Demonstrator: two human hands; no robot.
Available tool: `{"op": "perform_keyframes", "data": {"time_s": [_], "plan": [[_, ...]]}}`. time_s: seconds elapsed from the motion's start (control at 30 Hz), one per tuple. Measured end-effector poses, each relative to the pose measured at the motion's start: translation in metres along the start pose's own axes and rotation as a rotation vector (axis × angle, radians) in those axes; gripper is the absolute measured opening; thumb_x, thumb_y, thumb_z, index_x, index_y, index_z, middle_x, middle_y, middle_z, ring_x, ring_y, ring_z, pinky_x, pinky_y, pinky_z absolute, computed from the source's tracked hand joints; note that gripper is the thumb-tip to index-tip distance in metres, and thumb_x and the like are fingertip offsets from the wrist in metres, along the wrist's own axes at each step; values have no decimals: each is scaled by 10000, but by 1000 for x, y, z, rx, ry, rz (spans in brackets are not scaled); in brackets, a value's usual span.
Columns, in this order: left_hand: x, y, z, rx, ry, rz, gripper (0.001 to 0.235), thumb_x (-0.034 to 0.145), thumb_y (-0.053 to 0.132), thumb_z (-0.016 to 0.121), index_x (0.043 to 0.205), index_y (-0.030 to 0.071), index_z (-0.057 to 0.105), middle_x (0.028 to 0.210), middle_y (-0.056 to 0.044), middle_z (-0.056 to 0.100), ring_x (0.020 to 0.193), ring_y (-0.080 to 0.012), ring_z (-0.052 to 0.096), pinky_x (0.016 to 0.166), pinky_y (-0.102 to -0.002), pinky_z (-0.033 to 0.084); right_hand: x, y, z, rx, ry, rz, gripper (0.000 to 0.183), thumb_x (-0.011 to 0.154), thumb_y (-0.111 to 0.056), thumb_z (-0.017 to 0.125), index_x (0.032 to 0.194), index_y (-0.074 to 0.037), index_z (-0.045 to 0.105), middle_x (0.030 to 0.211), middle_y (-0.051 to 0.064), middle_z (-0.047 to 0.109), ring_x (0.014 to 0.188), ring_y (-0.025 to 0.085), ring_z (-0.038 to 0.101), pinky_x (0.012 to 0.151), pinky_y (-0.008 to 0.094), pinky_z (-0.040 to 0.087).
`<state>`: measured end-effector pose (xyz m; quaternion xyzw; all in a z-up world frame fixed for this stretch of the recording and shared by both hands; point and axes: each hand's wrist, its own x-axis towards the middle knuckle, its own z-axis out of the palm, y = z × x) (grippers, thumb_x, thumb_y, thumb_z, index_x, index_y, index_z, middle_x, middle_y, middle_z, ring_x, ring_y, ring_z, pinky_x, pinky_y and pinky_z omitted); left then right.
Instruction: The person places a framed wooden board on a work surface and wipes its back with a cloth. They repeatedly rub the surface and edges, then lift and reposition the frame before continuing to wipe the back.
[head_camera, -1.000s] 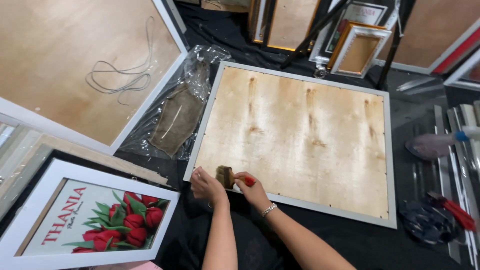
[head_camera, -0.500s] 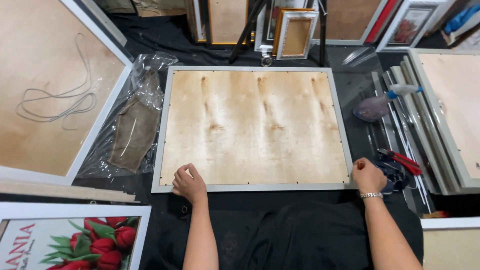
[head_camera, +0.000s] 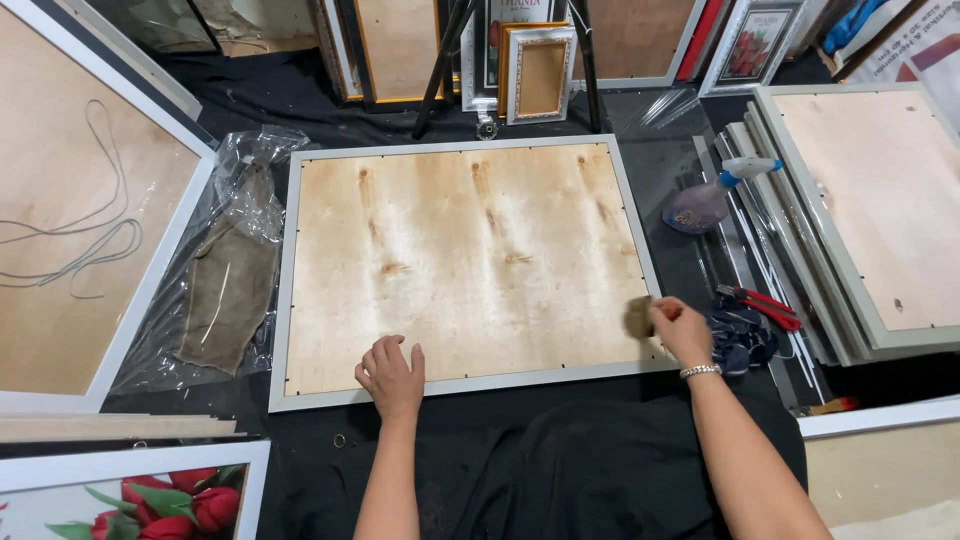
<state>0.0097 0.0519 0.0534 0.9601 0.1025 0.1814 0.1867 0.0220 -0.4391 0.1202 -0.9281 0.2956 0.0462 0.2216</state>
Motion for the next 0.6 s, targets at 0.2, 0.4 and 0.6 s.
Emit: {"op": "perform_keyframes", "data": {"time_s": [0.2, 0.4, 0.6], "plan": [[-3, 11, 10, 13, -126, 109, 346, 956, 421, 625, 1209, 188, 591, 1209, -18, 556, 1187, -241, 522, 1033, -470, 333, -44, -66, -8, 229, -67, -72, 244, 957, -333, 677, 1153, -219, 765, 1053, 232, 761, 1051, 427, 699, 919, 489, 525], [-23, 48, 16, 51, -274, 262, 508, 925, 453, 656, 1316, 140, 571, 1378, -84, 515, 1274, -282, 495, 1070, -512, 325, 11, -10, 24, 61, 204, -11, 213, 916, -383, 722, 1073, -242, 757, 967, 122, 743, 982, 326, 706, 869, 460, 530], [-53, 81, 46, 151, -543, 263, 950, 897, 674, 611, 1613, 216, 185, 1704, -94, 63, 1526, -337, 155, 1188, -569, 167, -34, -74, 18, 408, -166, -191, 195, 929, -339, 696, 1076, -243, 780, 980, 21, 805, 921, 183, 723, 785, 287, 500]]}}
